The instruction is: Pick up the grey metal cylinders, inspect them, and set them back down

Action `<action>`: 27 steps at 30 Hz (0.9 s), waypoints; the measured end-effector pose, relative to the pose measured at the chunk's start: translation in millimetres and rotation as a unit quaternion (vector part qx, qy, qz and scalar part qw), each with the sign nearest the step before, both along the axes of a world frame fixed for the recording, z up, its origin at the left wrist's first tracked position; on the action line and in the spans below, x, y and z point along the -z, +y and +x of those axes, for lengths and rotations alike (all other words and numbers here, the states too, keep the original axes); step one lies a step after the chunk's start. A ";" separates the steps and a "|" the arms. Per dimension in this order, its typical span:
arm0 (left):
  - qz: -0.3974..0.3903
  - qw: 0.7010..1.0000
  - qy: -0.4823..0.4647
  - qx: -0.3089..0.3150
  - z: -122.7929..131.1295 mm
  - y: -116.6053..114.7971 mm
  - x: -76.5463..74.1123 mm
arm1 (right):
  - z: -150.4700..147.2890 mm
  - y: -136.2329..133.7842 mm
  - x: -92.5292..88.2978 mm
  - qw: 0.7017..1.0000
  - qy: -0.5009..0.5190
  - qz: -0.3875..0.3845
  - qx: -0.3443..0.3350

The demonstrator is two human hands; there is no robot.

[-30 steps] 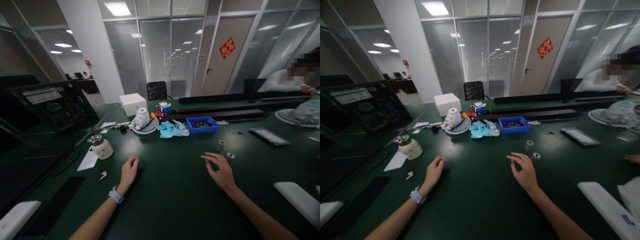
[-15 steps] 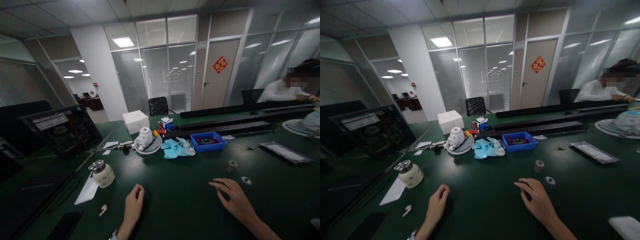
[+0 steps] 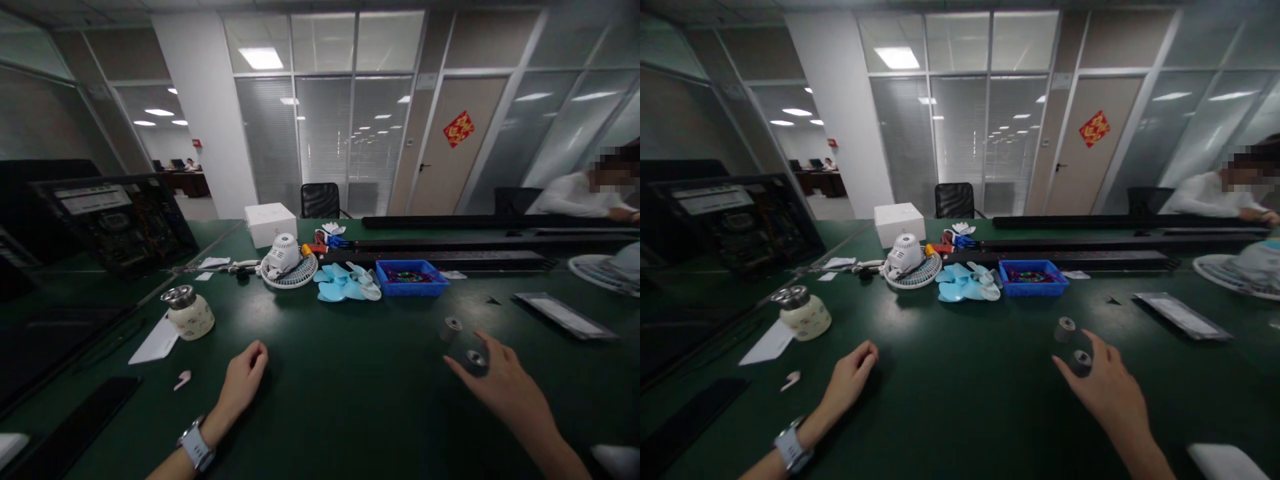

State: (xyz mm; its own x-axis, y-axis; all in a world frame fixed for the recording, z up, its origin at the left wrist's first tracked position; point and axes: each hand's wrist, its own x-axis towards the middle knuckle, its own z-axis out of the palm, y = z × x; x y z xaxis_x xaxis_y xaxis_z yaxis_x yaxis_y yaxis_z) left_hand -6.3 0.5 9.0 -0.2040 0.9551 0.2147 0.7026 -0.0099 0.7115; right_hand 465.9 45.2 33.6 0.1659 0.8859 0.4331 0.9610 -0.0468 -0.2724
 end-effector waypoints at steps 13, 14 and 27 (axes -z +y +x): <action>0.029 0.999 0.030 -0.004 5.3 2.4 -1.2 | -50.6 -2.5 8.5 0.947 0.249 -0.094 -0.178; 0.032 0.999 0.033 -0.002 6.3 2.6 -1.8 | -65.7 -5.6 8.9 0.932 0.270 -0.102 -0.220; 0.165 0.961 -0.031 0.218 80.8 11.6 -9.8 | -214.6 18.4 30.0 0.859 0.258 -0.098 -0.431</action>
State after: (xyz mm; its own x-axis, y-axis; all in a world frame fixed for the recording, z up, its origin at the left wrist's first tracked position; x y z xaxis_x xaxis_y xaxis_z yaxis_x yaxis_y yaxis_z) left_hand 74.5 12.2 18.8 0.1782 0.8351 0.5205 0.5373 -0.5257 0.6595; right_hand 251.2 63.6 3.7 -0.4635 0.8230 0.3284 0.4140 0.5288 -0.7409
